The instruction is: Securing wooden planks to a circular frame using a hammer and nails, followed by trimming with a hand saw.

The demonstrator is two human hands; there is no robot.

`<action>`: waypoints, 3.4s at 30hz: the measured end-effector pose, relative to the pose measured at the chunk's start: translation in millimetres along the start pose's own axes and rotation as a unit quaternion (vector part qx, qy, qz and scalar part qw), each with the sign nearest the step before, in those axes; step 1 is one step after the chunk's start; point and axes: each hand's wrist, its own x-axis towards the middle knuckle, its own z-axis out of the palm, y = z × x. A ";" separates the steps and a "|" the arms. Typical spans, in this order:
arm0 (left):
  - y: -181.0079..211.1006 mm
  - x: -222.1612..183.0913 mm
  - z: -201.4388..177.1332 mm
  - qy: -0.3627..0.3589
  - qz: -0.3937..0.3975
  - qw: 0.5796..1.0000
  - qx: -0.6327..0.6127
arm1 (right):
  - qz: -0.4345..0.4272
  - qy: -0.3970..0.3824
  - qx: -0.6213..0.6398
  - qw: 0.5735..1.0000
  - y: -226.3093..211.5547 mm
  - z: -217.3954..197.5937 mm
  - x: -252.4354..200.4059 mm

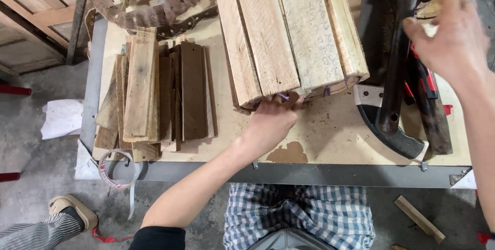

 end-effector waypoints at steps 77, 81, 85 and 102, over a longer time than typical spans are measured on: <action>-22.8 -0.9 -33.3 -0.092 -0.023 0.980 -0.174 | -0.214 0.044 0.038 0.975 -122.4 99.8 -150.2; -29.8 7.5 -37.0 -0.134 -0.062 0.945 -0.292 | -0.214 0.059 0.040 0.974 -124.6 99.6 -150.9; -22.7 3.8 0.8 -0.061 -0.002 0.984 -0.165 | -0.228 0.086 0.020 0.970 -118.5 109.5 -152.1; 9.1 -5.1 -4.3 0.086 -0.022 0.995 0.050 | -0.264 0.136 -0.069 0.952 -108.1 128.5 -153.4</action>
